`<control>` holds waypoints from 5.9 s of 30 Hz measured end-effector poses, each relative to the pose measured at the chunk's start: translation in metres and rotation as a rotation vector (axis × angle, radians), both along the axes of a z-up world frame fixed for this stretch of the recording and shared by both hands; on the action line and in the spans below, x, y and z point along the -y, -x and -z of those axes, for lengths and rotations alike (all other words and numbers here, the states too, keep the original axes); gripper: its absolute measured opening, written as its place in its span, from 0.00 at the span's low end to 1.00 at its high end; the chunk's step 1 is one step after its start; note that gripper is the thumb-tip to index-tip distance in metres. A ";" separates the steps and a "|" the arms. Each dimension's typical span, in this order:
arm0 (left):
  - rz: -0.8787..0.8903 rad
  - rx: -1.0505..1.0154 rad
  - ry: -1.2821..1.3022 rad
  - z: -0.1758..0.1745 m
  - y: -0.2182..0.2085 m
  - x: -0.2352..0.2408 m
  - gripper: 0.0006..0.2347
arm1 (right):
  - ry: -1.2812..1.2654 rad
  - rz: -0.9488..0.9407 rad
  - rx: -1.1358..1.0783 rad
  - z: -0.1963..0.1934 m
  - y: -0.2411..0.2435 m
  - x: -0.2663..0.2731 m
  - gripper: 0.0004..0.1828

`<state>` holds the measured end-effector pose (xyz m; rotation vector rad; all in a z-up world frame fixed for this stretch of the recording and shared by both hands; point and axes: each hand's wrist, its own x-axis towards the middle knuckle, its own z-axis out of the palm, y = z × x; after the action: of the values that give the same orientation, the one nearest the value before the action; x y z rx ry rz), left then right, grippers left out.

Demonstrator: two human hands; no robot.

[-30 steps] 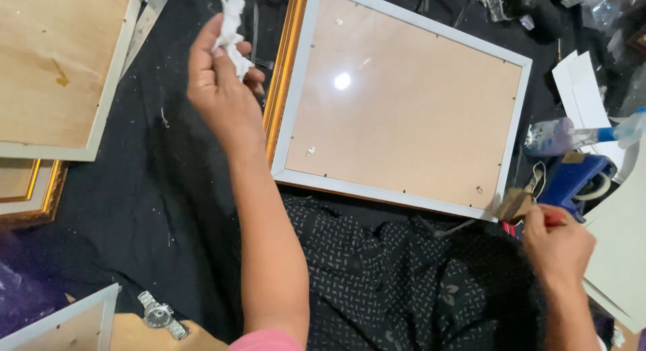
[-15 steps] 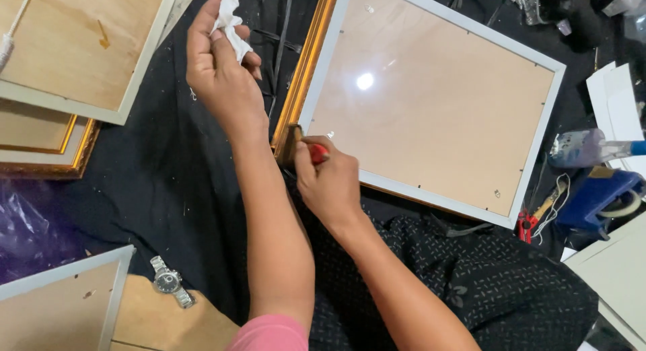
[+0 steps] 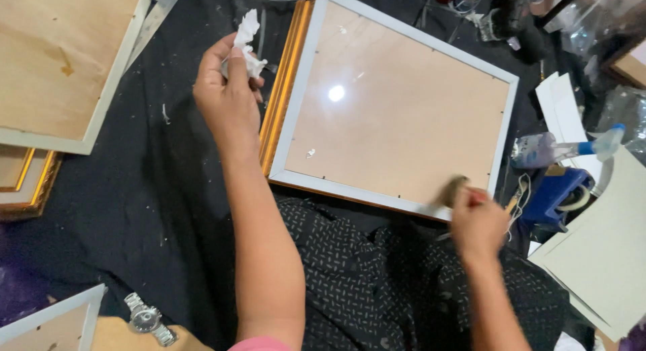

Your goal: The person cleans a gold-framed picture with a tulip print using a brush and a white cloth. They wipe the front glass and frame, then flip the frame to clean the back board and edges.

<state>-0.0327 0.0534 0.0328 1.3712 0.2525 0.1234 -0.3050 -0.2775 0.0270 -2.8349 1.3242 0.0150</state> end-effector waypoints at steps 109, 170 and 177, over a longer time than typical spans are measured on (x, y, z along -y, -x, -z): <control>-0.729 -0.240 0.343 0.036 -0.030 0.019 0.08 | -1.172 -1.038 -0.314 -0.076 -0.235 -0.148 0.14; -0.422 -0.029 0.236 0.053 -0.027 0.023 0.08 | -0.150 -0.185 0.091 -0.004 -0.045 -0.115 0.13; -0.468 0.158 0.066 0.023 -0.020 -0.017 0.08 | -0.830 -0.420 0.478 -0.041 -0.147 -0.237 0.11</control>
<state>-0.0130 0.0708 0.0098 1.2097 0.4371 0.6047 -0.1579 -0.0406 0.0682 -2.1371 0.4466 -0.0829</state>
